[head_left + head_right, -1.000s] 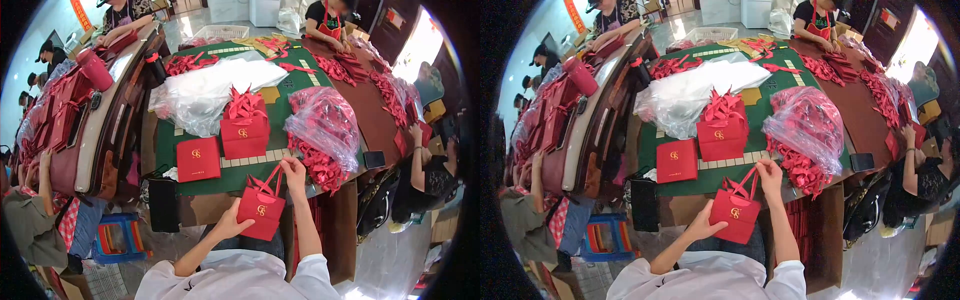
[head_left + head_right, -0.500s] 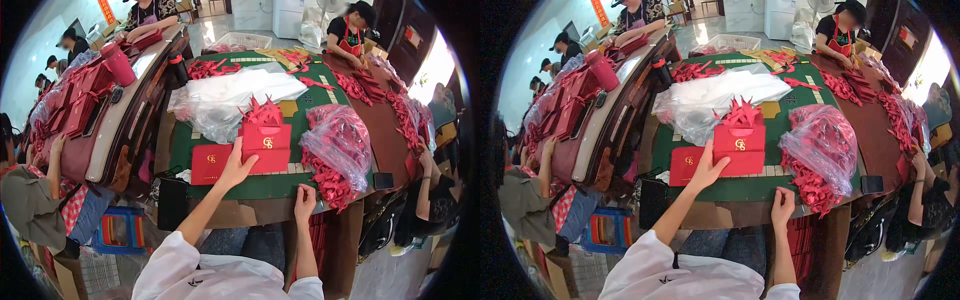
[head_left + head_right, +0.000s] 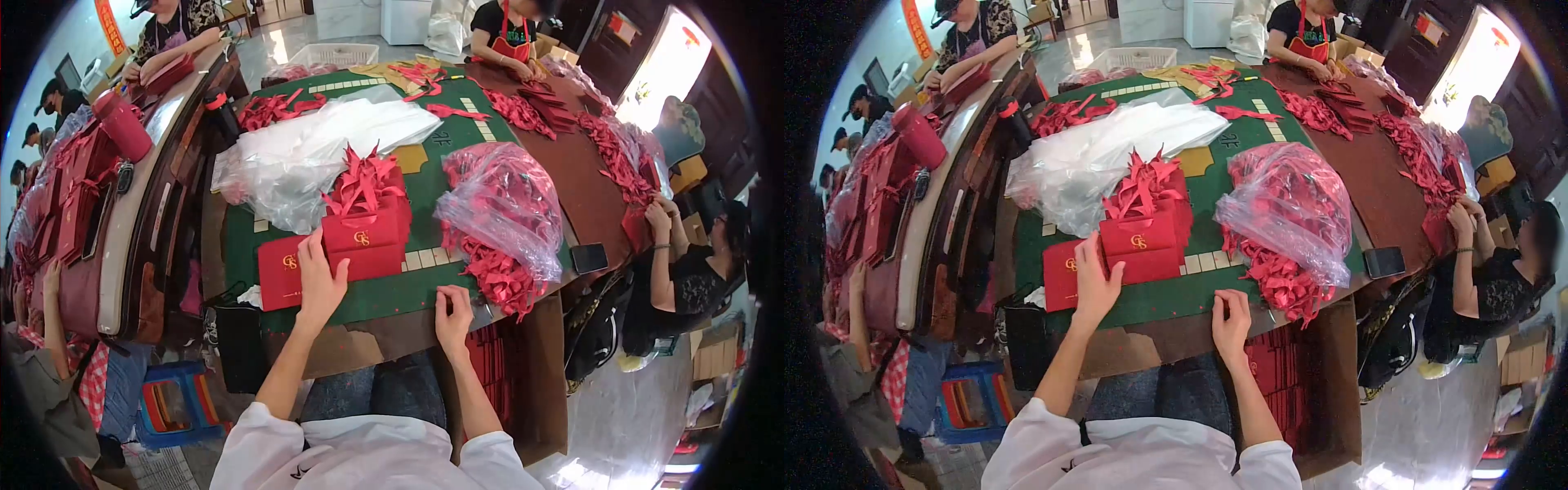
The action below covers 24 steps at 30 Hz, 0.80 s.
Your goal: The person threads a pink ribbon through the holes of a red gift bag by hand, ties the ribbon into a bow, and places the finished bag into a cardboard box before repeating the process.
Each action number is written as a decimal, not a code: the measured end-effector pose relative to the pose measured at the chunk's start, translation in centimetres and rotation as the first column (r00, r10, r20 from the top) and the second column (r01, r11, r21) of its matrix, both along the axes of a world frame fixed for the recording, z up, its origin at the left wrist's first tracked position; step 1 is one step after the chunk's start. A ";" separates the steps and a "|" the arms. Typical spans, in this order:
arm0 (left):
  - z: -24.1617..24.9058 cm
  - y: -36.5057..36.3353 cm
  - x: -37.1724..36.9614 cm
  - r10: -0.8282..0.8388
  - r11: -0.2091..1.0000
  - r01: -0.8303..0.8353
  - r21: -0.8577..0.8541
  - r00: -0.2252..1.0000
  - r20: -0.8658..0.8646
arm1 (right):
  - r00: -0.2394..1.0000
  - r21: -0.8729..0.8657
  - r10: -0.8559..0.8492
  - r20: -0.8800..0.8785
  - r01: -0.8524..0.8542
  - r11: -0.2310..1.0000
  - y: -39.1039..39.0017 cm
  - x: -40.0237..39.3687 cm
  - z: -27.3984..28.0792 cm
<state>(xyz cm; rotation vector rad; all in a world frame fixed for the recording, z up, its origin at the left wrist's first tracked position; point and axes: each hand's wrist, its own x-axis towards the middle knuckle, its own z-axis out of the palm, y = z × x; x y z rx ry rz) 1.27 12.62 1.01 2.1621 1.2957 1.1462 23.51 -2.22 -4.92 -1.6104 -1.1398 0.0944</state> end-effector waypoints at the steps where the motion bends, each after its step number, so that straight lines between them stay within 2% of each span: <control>1: 0.4 -0.4 -0.6 -0.017 0.999 0.017 0.035 1.000 0.003 | 1.000 0.000 0.014 -0.023 -0.014 1.000 -0.1 0.1 -0.1; 2: 0.7 -0.8 -1.3 -0.018 0.999 0.018 0.034 1.000 0.002 | 0.998 0.002 0.031 -0.048 -0.031 1.000 -0.1 0.0 -0.1; 3: 0.9 -1.4 -2.2 -0.014 0.999 0.018 0.049 0.996 -0.087 | 0.998 0.001 0.032 -0.049 -0.032 0.999 -0.1 0.1 0.2; 5: 0.9 -2.3 -4.2 -0.013 0.999 0.020 0.031 0.973 -0.230 | 0.985 0.007 -0.022 0.171 0.021 1.000 0.0 0.8 1.1; 6: 1.0 -2.9 -5.1 -0.011 0.999 0.019 0.031 0.972 -0.233 | 0.967 -0.014 -0.066 0.247 0.072 0.997 -0.1 1.3 1.1; 8: 1.1 -3.8 -6.6 0.004 0.999 0.012 0.036 0.915 -0.404 | 0.919 -0.085 -0.117 0.377 0.160 0.983 0.1 2.6 1.2; 9: 0.7 -4.0 -7.2 0.002 0.999 0.013 0.036 0.914 -0.405 | 0.919 -0.086 -0.118 0.375 0.161 0.983 0.3 3.1 1.2; 11: -0.9 -4.1 -8.1 -0.034 0.996 -0.001 -0.094 0.926 -0.376 | 0.865 -0.225 -0.124 0.485 0.261 0.939 0.6 3.8 0.8; 12: -1.5 -4.2 -8.3 -0.035 0.995 -0.003 -0.098 0.925 -0.379 | 0.867 -0.229 -0.121 0.483 0.259 0.938 0.6 3.9 0.8; 15: -2.2 -5.2 -9.1 0.020 0.996 -0.055 -0.069 0.905 -0.425 | 0.870 -0.232 -0.068 0.488 0.204 0.951 0.3 4.1 0.2; 18: -1.3 -7.3 -8.0 0.060 0.996 -0.080 -0.035 0.916 -0.397 | 0.862 -0.264 -0.057 0.504 0.217 0.940 0.1 3.8 -0.1; 20: -1.7 -9.6 -7.4 0.175 0.984 -0.158 0.077 0.915 -0.363 | 0.860 -0.242 -0.037 0.509 0.184 0.953 -0.2 3.2 0.5; 21: -1.9 -10.9 -6.8 0.194 0.981 -0.180 0.073 0.927 -0.320 | 0.854 -0.240 -0.037 0.518 0.187 0.952 -0.4 2.7 0.2; 24: -2.8 -14.9 -5.8 0.124 0.992 -0.113 0.052 0.926 -0.356 | 0.868 -0.256 0.008 0.497 0.138 0.957 -1.1 1.1 0.5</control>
